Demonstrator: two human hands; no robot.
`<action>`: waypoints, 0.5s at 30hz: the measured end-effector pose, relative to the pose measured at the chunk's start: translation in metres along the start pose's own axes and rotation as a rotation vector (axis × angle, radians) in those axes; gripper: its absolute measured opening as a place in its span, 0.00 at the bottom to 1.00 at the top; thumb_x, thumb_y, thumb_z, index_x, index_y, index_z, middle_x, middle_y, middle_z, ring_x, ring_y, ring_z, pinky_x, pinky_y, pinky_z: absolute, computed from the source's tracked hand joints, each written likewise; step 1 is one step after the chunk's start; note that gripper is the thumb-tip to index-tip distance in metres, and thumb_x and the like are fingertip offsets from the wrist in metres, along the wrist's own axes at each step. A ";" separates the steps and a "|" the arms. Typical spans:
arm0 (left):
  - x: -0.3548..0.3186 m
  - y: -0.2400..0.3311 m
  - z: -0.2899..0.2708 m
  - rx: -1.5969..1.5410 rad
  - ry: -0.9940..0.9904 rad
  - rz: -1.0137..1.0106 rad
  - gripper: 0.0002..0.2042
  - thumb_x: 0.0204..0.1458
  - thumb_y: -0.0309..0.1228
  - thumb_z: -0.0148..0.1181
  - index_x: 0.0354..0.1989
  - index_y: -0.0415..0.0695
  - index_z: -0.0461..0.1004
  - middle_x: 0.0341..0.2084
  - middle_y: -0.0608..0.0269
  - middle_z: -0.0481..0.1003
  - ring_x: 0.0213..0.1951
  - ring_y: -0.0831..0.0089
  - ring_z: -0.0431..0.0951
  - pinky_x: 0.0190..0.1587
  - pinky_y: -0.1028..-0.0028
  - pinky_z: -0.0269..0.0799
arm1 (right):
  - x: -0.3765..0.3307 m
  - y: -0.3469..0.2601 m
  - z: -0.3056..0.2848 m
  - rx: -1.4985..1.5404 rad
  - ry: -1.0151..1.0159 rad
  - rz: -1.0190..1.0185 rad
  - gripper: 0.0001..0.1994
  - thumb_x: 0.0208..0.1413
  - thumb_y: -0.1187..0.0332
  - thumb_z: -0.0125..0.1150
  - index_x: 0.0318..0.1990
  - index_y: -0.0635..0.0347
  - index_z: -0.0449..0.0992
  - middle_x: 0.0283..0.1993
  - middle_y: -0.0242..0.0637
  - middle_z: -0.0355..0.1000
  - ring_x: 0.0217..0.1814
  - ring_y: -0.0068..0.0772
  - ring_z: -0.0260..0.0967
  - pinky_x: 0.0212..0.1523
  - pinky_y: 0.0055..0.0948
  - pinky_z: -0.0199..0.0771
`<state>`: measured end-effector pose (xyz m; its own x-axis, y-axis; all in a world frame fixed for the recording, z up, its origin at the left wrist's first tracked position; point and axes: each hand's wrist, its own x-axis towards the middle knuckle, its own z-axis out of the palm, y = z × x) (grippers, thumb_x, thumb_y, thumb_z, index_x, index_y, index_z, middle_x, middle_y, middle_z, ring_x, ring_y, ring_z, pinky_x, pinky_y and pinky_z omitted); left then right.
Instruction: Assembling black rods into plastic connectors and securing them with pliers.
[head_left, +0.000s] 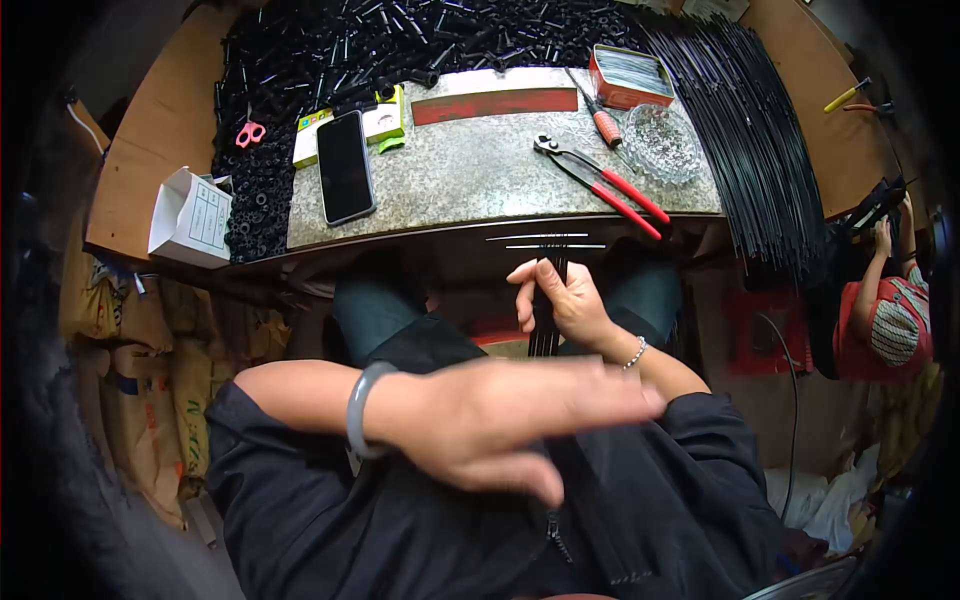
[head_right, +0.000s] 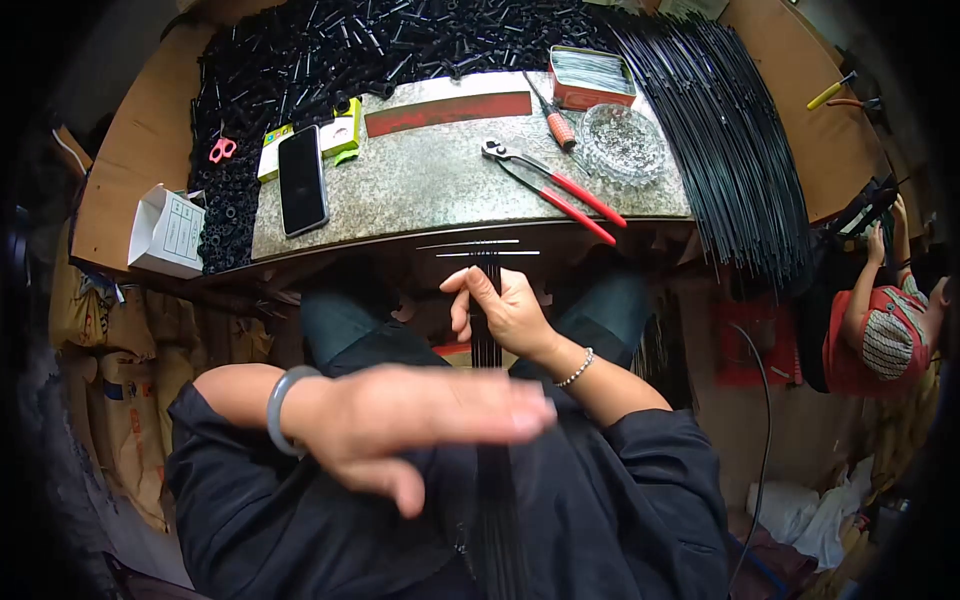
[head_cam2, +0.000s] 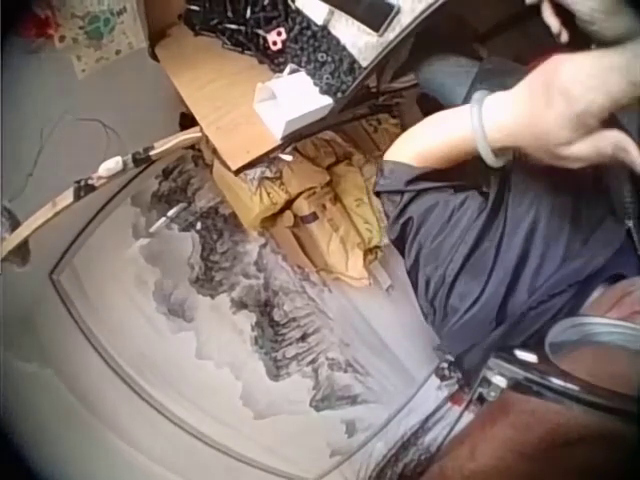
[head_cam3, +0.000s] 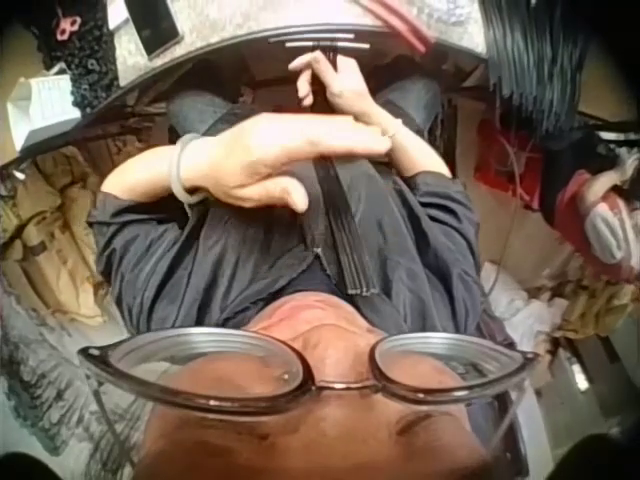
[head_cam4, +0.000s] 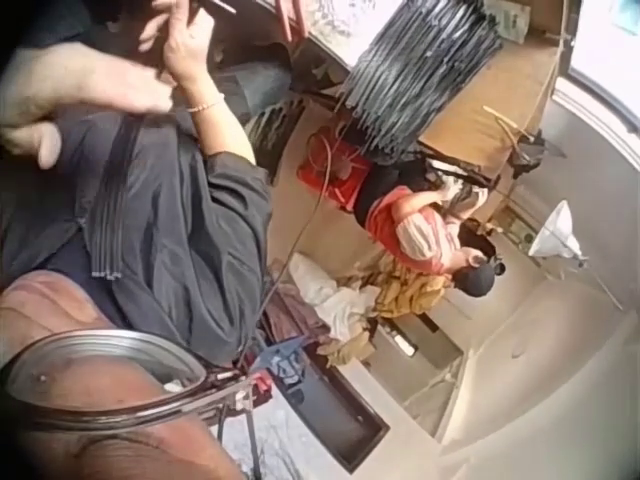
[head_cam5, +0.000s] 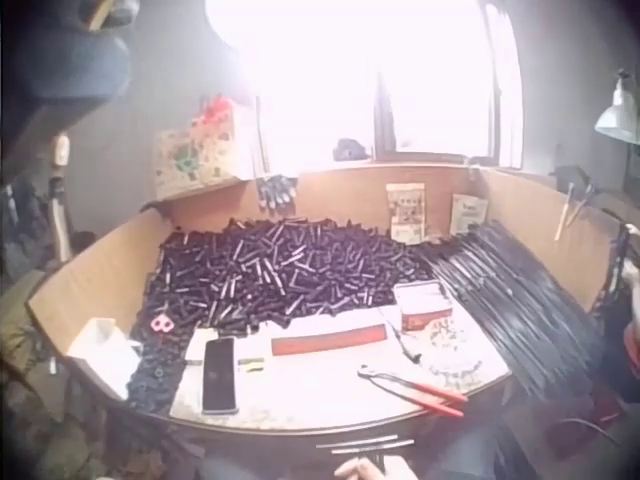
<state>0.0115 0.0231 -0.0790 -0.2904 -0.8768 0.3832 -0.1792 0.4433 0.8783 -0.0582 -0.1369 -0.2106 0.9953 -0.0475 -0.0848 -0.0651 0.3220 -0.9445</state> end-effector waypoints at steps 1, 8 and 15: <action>-0.003 -0.013 -0.015 0.266 0.206 0.055 0.34 0.56 0.54 0.44 0.57 0.31 0.61 0.54 0.41 0.65 0.61 0.50 0.61 0.61 0.59 0.54 | -0.001 0.011 0.002 -0.071 0.059 -0.102 0.22 0.64 0.53 0.41 0.41 0.66 0.71 0.22 0.35 0.71 0.20 0.20 0.67 0.23 0.19 0.69; -0.001 -0.075 -0.047 0.474 0.586 -0.137 0.25 0.60 0.45 0.43 0.57 0.37 0.63 0.54 0.43 0.65 0.60 0.52 0.62 0.61 0.64 0.55 | 0.008 0.009 -0.003 0.021 0.016 -0.010 0.19 0.64 0.54 0.42 0.40 0.63 0.71 0.20 0.34 0.70 0.18 0.20 0.67 0.20 0.18 0.69; 0.032 -0.164 -0.204 1.055 0.877 -0.357 0.14 0.51 0.35 0.57 0.43 0.42 0.74 0.38 0.53 0.74 0.41 0.59 0.74 0.45 0.66 0.69 | 0.014 0.003 -0.013 0.010 0.065 0.062 0.21 0.64 0.54 0.40 0.40 0.65 0.70 0.21 0.37 0.71 0.19 0.22 0.68 0.21 0.20 0.69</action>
<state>0.2235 -0.1158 -0.1527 0.5182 -0.6260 0.5827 -0.8382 -0.2362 0.4915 -0.0457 -0.1488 -0.2191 0.9825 -0.0887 -0.1639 -0.1255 0.3356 -0.9336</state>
